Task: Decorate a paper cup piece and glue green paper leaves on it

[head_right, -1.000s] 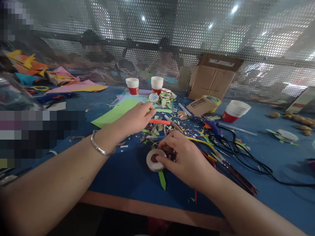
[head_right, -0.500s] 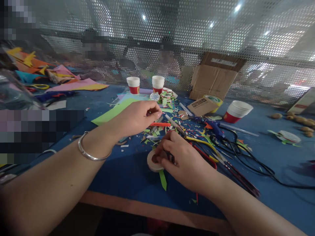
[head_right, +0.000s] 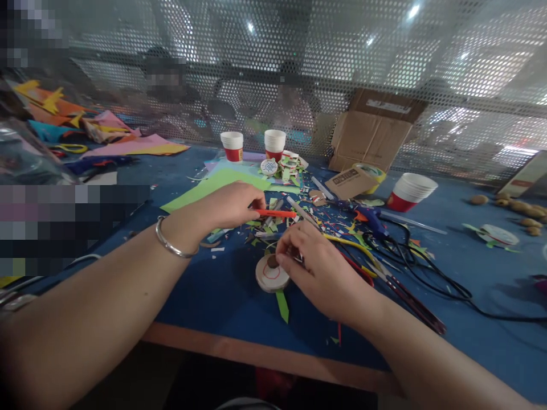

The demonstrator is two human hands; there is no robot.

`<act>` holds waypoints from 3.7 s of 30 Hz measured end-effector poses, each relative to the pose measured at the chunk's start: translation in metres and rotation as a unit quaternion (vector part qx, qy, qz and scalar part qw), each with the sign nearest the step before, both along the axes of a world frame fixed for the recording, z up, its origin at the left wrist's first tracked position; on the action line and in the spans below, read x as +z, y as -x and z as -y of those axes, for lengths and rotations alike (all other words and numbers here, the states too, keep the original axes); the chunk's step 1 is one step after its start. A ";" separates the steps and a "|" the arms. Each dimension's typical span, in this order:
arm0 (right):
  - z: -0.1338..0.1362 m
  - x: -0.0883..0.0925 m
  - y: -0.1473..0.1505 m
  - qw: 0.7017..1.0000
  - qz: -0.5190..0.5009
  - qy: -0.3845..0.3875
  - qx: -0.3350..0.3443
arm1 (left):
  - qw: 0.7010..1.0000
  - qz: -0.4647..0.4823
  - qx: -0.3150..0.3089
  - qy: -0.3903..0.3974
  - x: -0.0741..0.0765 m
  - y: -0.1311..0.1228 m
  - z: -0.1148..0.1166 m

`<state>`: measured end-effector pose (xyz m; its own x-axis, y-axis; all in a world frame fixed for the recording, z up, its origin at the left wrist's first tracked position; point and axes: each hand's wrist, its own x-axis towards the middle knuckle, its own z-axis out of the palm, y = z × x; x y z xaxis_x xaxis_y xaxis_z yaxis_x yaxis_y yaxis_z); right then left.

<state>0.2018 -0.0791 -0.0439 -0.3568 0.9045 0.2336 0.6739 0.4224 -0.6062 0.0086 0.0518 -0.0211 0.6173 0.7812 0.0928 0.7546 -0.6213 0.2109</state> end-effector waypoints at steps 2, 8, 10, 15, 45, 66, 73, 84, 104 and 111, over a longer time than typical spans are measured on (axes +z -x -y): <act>-0.001 0.001 -0.005 1.000 -0.005 -0.009 -0.026 | 1.000 0.001 0.001 0.008 0.001 0.000 0.000; -0.007 0.000 -0.020 0.994 0.015 -0.038 -0.105 | 0.992 0.124 -0.033 -0.004 0.007 -0.002 0.008; -0.008 -0.001 -0.021 0.992 0.015 -0.043 -0.120 | 0.985 0.158 -0.059 0.016 0.008 -0.007 0.015; -0.004 0.002 -0.020 0.978 -0.098 -0.043 -0.177 | 0.954 0.201 -0.201 0.094 0.010 -0.017 0.040; 0.000 0.008 -0.021 0.874 -0.432 -0.045 -0.216 | 0.959 0.071 -0.151 0.228 0.038 0.007 0.042; 0.016 0.003 -0.007 0.989 -0.093 -0.052 -0.098 | 0.945 -0.078 -0.195 0.250 0.030 0.002 0.045; 0.014 0.002 -0.007 0.990 -0.062 -0.063 -0.111 | 0.942 -0.082 -0.224 0.235 0.026 -0.004 0.047; 0.017 0.000 -0.006 0.982 -0.004 -0.159 -0.105 | 0.942 -0.078 -0.210 0.252 0.024 -0.005 0.045; 0.015 -0.006 -0.003 0.984 -0.003 -0.156 -0.092 | 0.938 -0.043 -0.234 0.251 0.020 -0.005 0.044; 0.017 0.000 0.000 0.987 -0.008 -0.145 -0.069 | 0.940 -0.052 -0.226 0.250 0.022 -0.006 0.043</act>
